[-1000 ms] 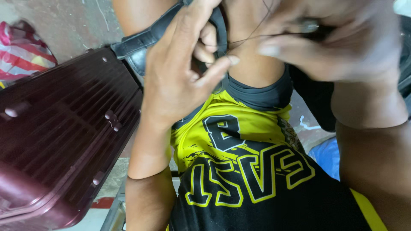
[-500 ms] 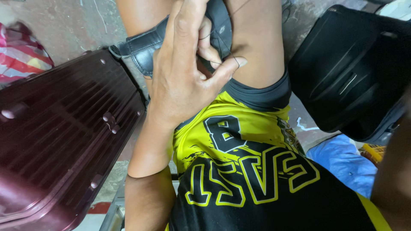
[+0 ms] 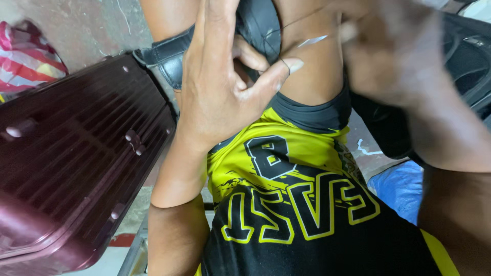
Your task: The person hand-sews a black shoe using a needle and thread. They repeatedly push the needle through the shoe's upper and pull the thread tight, working on the same area throughout the clip.
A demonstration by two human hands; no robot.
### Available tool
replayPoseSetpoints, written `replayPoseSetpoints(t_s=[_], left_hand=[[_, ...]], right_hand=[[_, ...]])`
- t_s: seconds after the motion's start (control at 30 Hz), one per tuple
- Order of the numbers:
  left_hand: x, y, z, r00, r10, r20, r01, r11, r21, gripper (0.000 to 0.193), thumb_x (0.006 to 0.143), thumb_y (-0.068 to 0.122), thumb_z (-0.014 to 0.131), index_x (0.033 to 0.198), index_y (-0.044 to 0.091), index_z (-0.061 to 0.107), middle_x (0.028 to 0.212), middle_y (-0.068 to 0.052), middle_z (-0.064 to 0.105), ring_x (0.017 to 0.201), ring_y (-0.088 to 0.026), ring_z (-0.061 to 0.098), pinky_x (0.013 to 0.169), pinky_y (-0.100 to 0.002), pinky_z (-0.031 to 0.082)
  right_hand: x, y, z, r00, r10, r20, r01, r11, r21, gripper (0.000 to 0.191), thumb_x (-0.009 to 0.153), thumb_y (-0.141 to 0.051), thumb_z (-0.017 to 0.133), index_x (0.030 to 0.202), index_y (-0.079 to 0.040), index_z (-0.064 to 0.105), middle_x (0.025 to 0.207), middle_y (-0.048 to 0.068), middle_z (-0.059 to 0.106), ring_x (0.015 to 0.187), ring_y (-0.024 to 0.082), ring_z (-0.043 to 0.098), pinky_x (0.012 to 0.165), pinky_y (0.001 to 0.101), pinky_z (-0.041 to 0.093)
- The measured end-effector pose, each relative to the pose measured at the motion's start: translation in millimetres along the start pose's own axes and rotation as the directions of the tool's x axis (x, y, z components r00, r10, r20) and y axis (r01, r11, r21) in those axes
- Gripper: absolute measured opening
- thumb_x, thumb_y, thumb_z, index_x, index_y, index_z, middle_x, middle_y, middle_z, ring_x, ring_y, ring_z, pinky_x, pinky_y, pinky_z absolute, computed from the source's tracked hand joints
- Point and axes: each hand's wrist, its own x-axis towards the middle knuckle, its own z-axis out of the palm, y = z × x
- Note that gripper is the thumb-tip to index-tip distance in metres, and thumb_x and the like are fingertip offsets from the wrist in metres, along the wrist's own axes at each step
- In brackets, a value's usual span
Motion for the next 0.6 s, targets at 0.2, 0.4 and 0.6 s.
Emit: replayPoseSetpoints(t_s=[0.2,0.4,0.6], left_hand=[[-5,1,-9,0.992,0.122,-0.026,-0.119,0.988,0.095,0.072,0.098,0.004,0.077,0.156,0.013,0.034,0.144,-0.01,0.049,0.091,-0.006,0.075,0.07,-0.017,0.056],[-26,-31,-57,0.896,0.036,-0.442,-0.06,0.997,-0.039,0.052,0.094,-0.006,0.052,0.144,0.005,0.052,0.137,-0.013,0.058,0.068,-0.006,0.054,0.06,-0.016,0.044],[-64,-71,-41,0.966,0.006,-0.259,0.042,0.983,0.18,0.054,0.092,0.005,0.065,0.144,0.002,0.05,0.104,-0.009,0.052,0.071,-0.012,0.051,0.07,-0.027,0.046]], right_hand=[[26,-42,37,0.997,-0.078,0.021,0.076,0.995,0.072,0.031,0.096,-0.026,0.07,0.12,-0.008,0.063,0.096,0.008,0.064,0.072,0.018,0.057,0.066,0.0286,0.044],[30,-47,19,0.997,-0.004,-0.082,0.02,0.979,0.202,0.035,0.095,-0.029,0.068,0.124,-0.009,0.06,0.1,0.008,0.065,0.075,0.018,0.057,0.069,0.028,0.045],[54,-37,37,0.877,-0.468,0.108,0.473,0.802,-0.365,0.067,0.087,-0.037,0.096,0.134,-0.004,0.062,0.086,0.003,0.057,0.077,0.017,0.057,0.079,0.0328,0.048]])
